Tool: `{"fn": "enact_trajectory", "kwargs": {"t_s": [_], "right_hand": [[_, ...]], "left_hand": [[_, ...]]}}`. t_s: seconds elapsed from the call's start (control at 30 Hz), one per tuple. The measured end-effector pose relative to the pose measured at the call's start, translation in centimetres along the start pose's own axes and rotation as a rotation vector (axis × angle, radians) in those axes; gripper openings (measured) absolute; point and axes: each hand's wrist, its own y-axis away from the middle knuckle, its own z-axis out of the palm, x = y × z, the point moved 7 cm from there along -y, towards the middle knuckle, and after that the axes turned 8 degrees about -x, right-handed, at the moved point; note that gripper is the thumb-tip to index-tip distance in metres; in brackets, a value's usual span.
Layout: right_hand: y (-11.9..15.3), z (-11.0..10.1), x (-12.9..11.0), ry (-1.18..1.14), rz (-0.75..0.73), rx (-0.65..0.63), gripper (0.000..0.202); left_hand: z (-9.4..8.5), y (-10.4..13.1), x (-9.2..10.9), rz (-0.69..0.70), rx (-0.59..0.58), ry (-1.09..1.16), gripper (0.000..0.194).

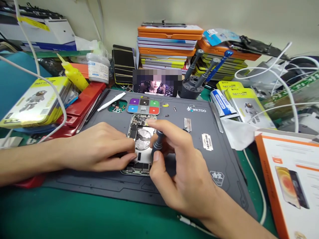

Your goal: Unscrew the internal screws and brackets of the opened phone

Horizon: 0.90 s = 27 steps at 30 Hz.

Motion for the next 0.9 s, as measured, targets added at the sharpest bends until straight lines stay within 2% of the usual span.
{"fn": "enact_trajectory", "kwargs": {"t_s": [0.27,0.73,0.8,0.9], "right_hand": [[-0.6,-0.5,-0.5,-0.010,0.025,0.013,0.065],[0.0,-0.4,-0.2,0.036,0.015,-0.016,0.075],[-0.2,-0.5,-0.6,0.096,-0.029,-0.034,0.069],[-0.9,-0.5,-1.9,0.217,-0.148,-0.071,0.042]], "left_hand": [[0.0,-0.1,0.0,-0.001,-0.009,-0.012,0.025],[0.2,-0.1,-0.2,-0.020,-0.044,0.002,0.024],[0.3,-0.1,-0.3,-0.026,-0.058,0.010,0.022],[0.3,-0.1,-0.3,-0.031,-0.060,0.008,0.024]]}}
